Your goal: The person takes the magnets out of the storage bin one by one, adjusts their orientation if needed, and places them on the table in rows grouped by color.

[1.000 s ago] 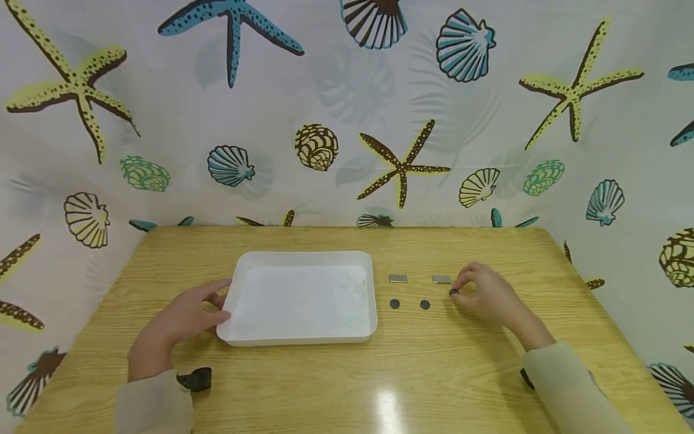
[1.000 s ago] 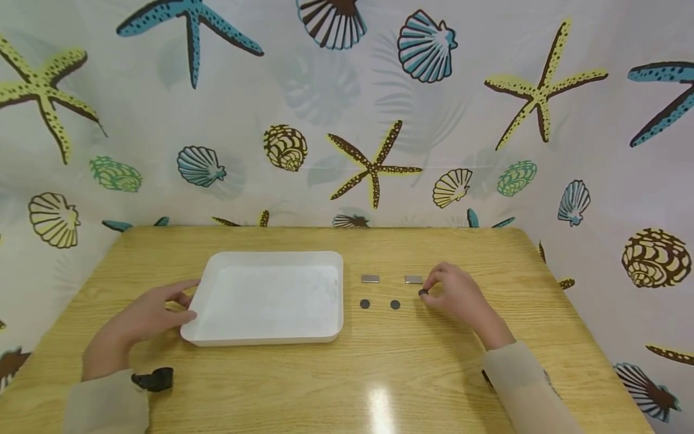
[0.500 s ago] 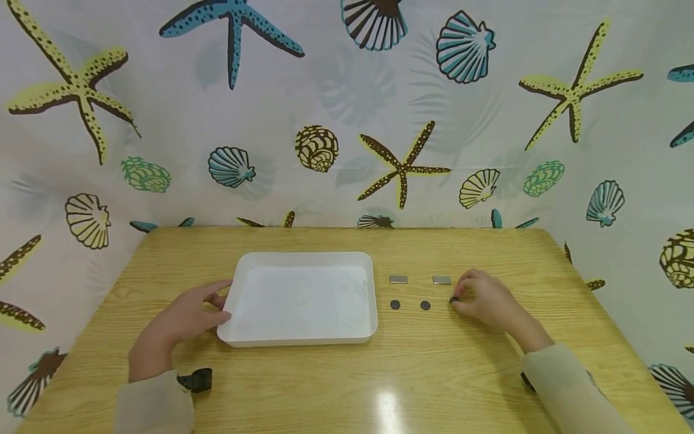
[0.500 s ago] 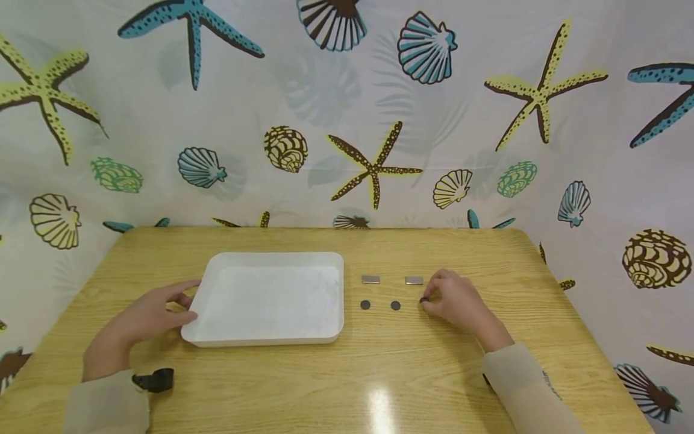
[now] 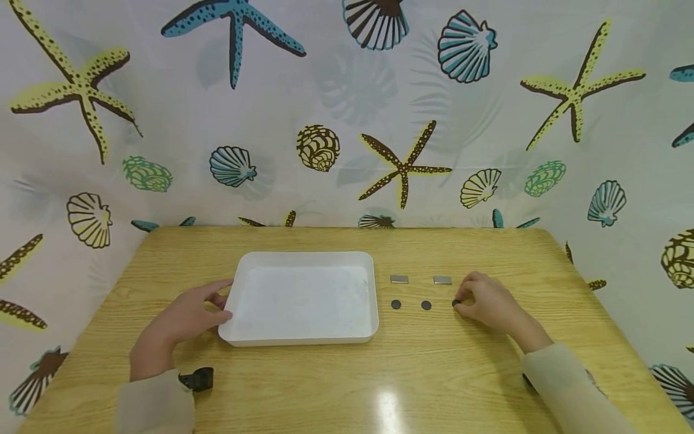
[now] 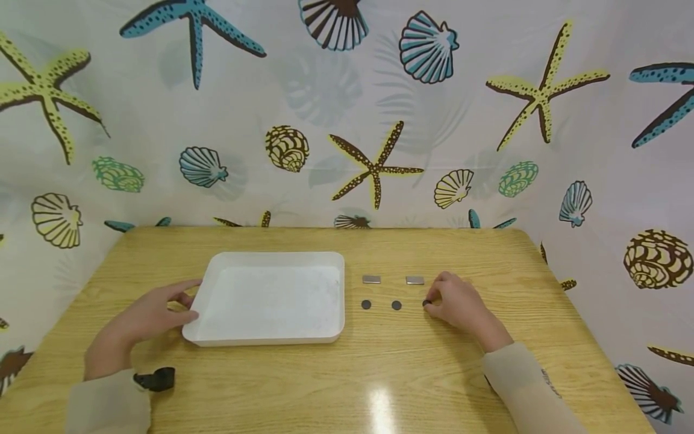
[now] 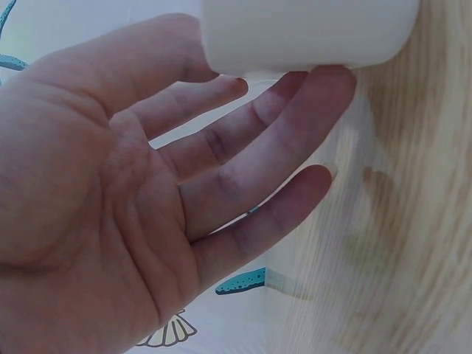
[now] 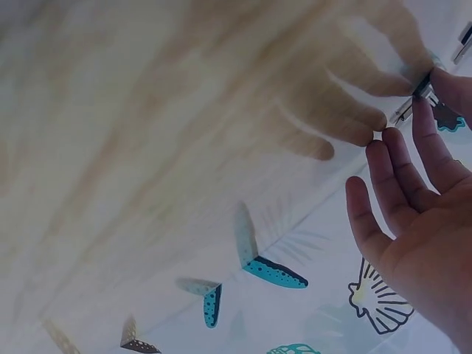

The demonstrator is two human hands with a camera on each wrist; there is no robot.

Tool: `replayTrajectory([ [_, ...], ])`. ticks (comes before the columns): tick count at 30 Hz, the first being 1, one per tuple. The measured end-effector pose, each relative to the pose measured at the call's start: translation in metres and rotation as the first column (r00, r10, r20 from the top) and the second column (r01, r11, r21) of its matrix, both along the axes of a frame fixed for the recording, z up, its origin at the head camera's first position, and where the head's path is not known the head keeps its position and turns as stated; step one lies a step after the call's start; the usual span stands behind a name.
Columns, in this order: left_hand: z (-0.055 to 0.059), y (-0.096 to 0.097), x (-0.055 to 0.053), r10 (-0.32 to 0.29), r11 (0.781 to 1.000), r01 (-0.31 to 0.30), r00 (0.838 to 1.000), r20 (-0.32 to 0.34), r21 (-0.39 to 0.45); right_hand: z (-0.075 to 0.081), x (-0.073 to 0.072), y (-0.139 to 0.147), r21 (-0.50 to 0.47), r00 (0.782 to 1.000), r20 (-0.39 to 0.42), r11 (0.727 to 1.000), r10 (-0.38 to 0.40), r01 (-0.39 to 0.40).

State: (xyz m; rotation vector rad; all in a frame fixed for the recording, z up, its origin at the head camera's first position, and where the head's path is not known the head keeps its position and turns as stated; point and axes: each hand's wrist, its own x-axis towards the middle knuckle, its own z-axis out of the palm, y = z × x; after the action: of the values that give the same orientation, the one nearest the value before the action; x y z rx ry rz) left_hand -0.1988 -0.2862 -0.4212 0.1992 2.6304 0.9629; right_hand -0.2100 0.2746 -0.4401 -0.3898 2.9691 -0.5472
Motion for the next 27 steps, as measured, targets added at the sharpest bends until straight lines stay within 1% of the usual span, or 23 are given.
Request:
replayTrajectory([
  [4,0.000,0.000,-0.001,-0.004,1.000,0.004,1.000,-0.004,-0.007,0.001,-0.001,0.001,0.001,1.000,0.013,1.000,0.005,-0.005],
  [7,0.001,0.000,-0.001,-0.008,1.000,0.007,1.000,-0.009,-0.020,0.002,-0.002,0.001,-0.018,1.000,0.030,1.000,0.002,-0.001],
  [10,0.002,0.000,-0.001,-0.010,0.999,0.009,1.000,-0.019,-0.036,0.005,-0.005,0.000,-0.067,0.999,0.048,0.997,-0.021,0.024],
  [15,0.004,0.001,0.000,-0.003,0.999,0.003,1.000,-0.015,-0.052,0.013,-0.009,-0.002,-0.164,0.995,0.075,0.984,-0.061,0.072],
  [18,0.005,0.002,0.001,0.004,0.999,-0.006,1.000,-0.027,-0.054,0.017,-0.011,-0.004,-0.187,0.995,0.060,0.979,-0.075,0.085],
  [20,0.006,0.004,0.001,0.013,0.999,-0.015,0.998,-0.057,-0.038,0.020,-0.012,-0.005,-0.191,0.996,0.031,0.978,-0.080,0.085],
  [23,0.007,0.007,-0.001,0.023,1.000,-0.024,0.991,-0.128,-0.008,0.024,-0.012,-0.006,-0.194,0.995,-0.010,0.976,-0.101,0.097],
  [25,0.009,0.010,-0.003,0.027,0.999,-0.030,0.982,-0.185,-0.012,0.026,-0.011,-0.007,-0.183,0.993,-0.038,0.977,-0.116,0.107],
  [27,0.012,0.014,-0.004,0.025,0.999,-0.035,0.969,-0.247,-0.037,0.028,-0.010,-0.008,-0.163,0.989,-0.065,0.979,-0.135,0.123],
])
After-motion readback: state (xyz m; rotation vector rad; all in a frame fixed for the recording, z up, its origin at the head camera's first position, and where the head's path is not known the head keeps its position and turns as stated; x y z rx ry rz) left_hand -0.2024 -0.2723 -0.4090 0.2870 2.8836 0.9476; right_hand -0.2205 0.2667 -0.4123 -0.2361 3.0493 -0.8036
